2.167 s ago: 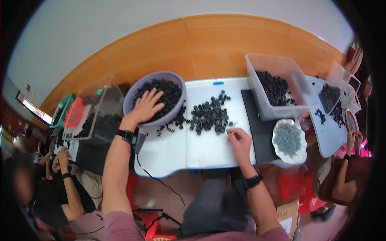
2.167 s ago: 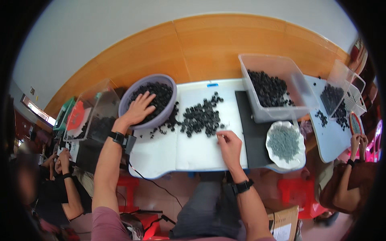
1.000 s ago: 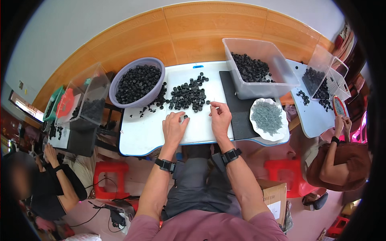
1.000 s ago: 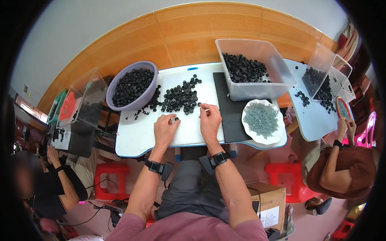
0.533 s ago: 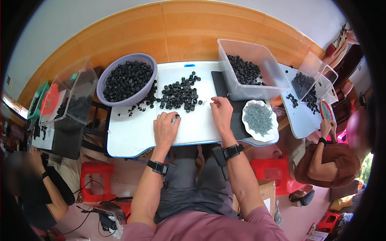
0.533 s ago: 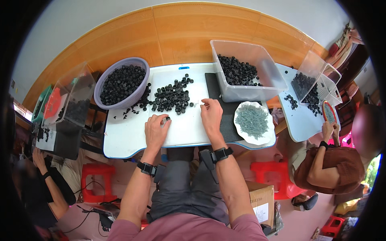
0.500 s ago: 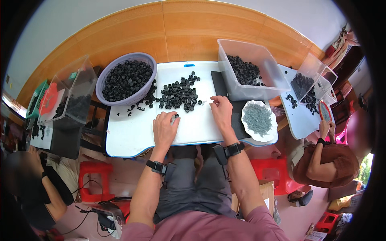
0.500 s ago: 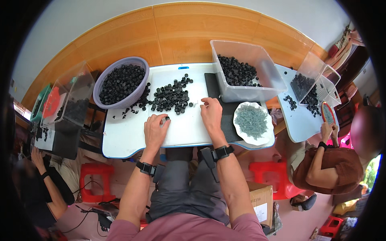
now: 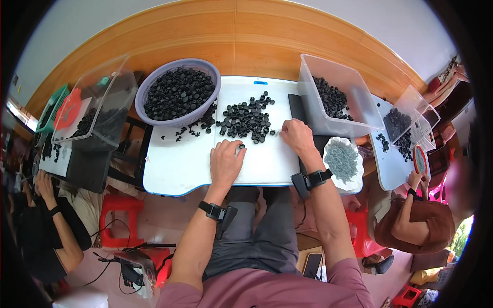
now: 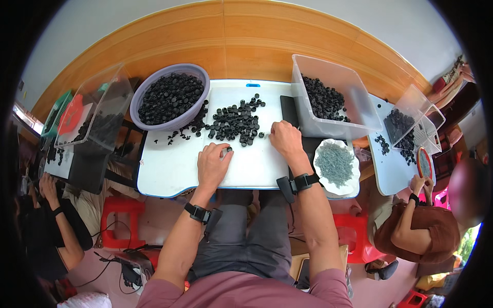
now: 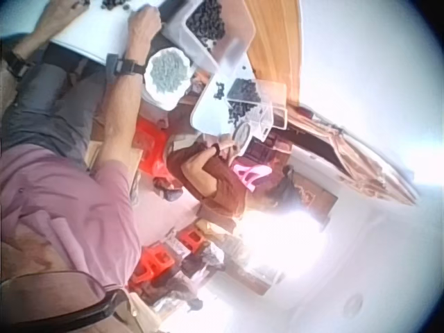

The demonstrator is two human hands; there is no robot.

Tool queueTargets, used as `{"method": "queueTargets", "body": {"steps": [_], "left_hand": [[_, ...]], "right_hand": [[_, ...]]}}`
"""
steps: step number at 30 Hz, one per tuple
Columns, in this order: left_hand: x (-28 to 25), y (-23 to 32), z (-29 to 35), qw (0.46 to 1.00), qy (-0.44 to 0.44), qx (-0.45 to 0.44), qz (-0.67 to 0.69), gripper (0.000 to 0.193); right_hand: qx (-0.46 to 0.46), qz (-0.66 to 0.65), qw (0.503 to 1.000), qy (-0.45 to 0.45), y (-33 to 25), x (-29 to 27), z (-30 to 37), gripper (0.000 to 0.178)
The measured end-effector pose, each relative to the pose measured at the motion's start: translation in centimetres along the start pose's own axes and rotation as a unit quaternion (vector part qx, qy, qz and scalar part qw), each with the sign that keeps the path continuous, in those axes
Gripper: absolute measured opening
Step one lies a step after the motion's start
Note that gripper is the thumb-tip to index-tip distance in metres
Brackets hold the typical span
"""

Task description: Assembling small black plastic components by hand at a workbench.

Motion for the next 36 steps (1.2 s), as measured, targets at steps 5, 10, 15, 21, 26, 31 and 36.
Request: {"method": "queueTargets", "body": {"steps": [5, 10, 15, 21, 26, 31, 36], "left_hand": [[0.2, 0.0, -0.1, 1.0, 0.001, -0.003, -0.008, 0.022], [0.1, 0.1, -0.1, 1.0, 0.003, 0.002, -0.023, 0.025], [0.0, 0.0, -0.4, 0.997, 0.059, -0.036, 0.028, 0.027], [0.5, -1.7, -1.4, 0.995, 0.064, -0.074, 0.018, 0.027], [0.7, -1.0, -2.1, 0.995, 0.035, -0.083, -0.039, 0.027], [0.7, -1.4, -2.4, 0.994, 0.046, -0.083, -0.052, 0.027], [0.5, -1.3, -2.2, 0.994, 0.051, -0.091, -0.033, 0.025]], "right_hand": [[-0.027, 0.005, 0.999, 0.015, 0.6, 0.9, -0.1, 0.013], [-0.023, 0.014, 0.999, 0.03, 0.0, 0.6, 0.4, 0.013], [0.083, -0.259, 0.961, 0.042, -0.8, 0.6, 2.7, 0.012], [0.053, -0.337, 0.915, 0.217, -1.2, 3.4, 6.9, 0.013], [0.089, -0.403, 0.881, 0.231, -0.3, 3.6, 7.2, 0.012], [0.023, -0.358, 0.909, 0.21, -1.3, 3.2, 7.4, 0.012], [0.013, -0.37, 0.901, 0.226, -1.1, 3.2, 7.5, 0.012]]}}
Point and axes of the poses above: each hand's wrist, its own z-axis away from the middle knuckle, its own x-axis out of the palm, y = z × x, the point moved 3 cm from there along -z, towards the middle knuckle, and after that the axes turned 1 degree about x, right-handed, at the moved point
